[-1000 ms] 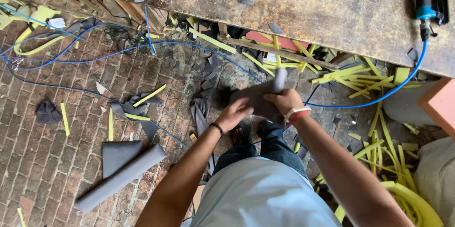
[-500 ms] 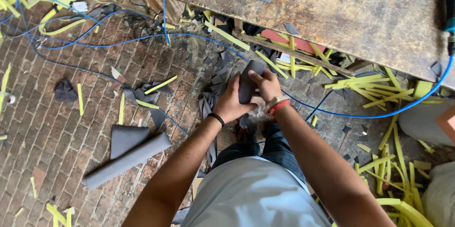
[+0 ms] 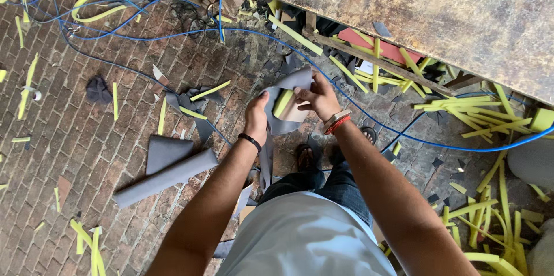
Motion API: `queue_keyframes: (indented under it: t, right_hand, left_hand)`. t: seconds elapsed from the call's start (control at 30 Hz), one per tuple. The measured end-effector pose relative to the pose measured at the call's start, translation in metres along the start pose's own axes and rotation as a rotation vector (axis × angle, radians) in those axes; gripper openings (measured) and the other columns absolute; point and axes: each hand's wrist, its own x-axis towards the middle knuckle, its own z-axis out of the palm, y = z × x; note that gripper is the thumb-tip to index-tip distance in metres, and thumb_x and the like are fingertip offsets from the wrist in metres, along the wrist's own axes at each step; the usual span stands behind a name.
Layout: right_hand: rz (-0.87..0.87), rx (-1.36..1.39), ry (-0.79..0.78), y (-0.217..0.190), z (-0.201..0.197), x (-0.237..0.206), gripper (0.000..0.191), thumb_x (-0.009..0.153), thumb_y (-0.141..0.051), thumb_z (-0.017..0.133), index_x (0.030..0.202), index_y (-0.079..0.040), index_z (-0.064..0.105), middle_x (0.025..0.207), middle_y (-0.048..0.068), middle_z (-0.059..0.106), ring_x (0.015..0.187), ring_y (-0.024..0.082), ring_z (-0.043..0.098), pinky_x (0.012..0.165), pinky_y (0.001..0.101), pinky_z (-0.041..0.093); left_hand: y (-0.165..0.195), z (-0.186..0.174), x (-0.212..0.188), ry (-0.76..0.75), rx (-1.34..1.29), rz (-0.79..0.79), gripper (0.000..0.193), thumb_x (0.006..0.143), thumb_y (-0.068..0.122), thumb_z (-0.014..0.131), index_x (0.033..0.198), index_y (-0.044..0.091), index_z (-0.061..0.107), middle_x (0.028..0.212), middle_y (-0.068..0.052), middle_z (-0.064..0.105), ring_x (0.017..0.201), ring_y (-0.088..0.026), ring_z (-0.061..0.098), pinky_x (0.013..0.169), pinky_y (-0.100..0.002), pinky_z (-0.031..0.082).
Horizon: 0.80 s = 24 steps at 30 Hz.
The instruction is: The person staples gray fabric onto a wooden frame panel using a pneumatic staple gun, folds the fabric edges over the frame, trims the excess fabric with shears, and presses the fabric flat. They then pick up a long foam strip from the table and handle a smaller fabric piece on the floor.
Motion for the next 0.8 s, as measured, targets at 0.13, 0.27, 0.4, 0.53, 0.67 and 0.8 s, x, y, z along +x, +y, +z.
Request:
queue_keyframes:
  t: [0.13, 0.27, 0.4, 0.53, 0.67, 0.8]
  right_hand:
    - [0.067, -0.094, -0.016, -0.009, 0.009, -0.007, 0.059, 0.086, -0.024, 0.080, 0.135, -0.017, 0.047, 0.107, 0.008, 0.066, 0.098, 0.022, 0.070, 0.071, 0.0396, 0.064]
    - [0.056, -0.157, -0.026, -0.011, 0.011, -0.006, 0.064, 0.083, -0.026, 0.082, 0.134, -0.021, 0.044, 0.107, 0.008, 0.068, 0.101, 0.022, 0.070, 0.068, 0.0387, 0.066]
    - [0.085, -0.266, 0.098, -0.005, 0.007, 0.003, 0.051, 0.090, -0.032, 0.080, 0.132, -0.020, 0.051, 0.099, 0.007, 0.070, 0.094, 0.023, 0.074, 0.067, 0.0369, 0.064]
    - [0.084, -0.172, 0.026, -0.003, -0.004, 0.008, 0.052, 0.089, -0.030, 0.077, 0.132, -0.020, 0.050, 0.096, 0.006, 0.070, 0.090, 0.020, 0.073, 0.066, 0.0377, 0.064]
    - [0.101, -0.179, 0.057, -0.006, -0.007, 0.004, 0.051, 0.090, -0.028, 0.077, 0.135, -0.021, 0.053, 0.096, 0.008, 0.067, 0.090, 0.021, 0.071, 0.067, 0.0384, 0.064]
    - [0.111, -0.185, 0.045, -0.016, -0.003, -0.002, 0.045, 0.094, -0.026, 0.071, 0.135, -0.023, 0.055, 0.100, 0.007, 0.072, 0.094, 0.019, 0.074, 0.072, 0.0361, 0.066]
  left_hand:
    - [0.000, -0.003, 0.014, 0.021, -0.269, -0.066, 0.057, 0.101, 0.040, 0.053, 0.138, -0.004, 0.056, 0.142, -0.023, 0.059, 0.131, -0.032, 0.057, 0.112, -0.043, 0.042]
    - [0.008, -0.007, 0.016, -0.021, 0.014, -0.004, 0.062, 0.099, 0.040, 0.051, 0.145, -0.001, 0.052, 0.149, -0.020, 0.055, 0.137, -0.028, 0.053, 0.114, -0.042, 0.039]
    - [0.010, -0.009, 0.011, -0.130, 0.168, -0.047, 0.065, 0.100, 0.044, 0.048, 0.146, -0.001, 0.051, 0.153, -0.020, 0.050, 0.143, -0.030, 0.046, 0.118, -0.044, 0.034]
    - [0.012, 0.003, 0.011, 0.029, 0.016, -0.039, 0.066, 0.100, 0.045, 0.049, 0.150, 0.003, 0.044, 0.159, -0.019, 0.041, 0.148, -0.029, 0.037, 0.120, -0.045, 0.027]
    - [0.015, 0.015, 0.002, -0.067, 0.210, 0.054, 0.068, 0.101, 0.049, 0.043, 0.149, 0.001, 0.050, 0.155, -0.022, 0.048, 0.144, -0.032, 0.048, 0.116, -0.045, 0.041]
    - [0.015, 0.024, -0.017, -0.293, 0.466, 0.106, 0.073, 0.101, 0.056, 0.035, 0.152, 0.006, 0.051, 0.146, -0.022, 0.060, 0.127, -0.037, 0.065, 0.099, -0.050, 0.054]
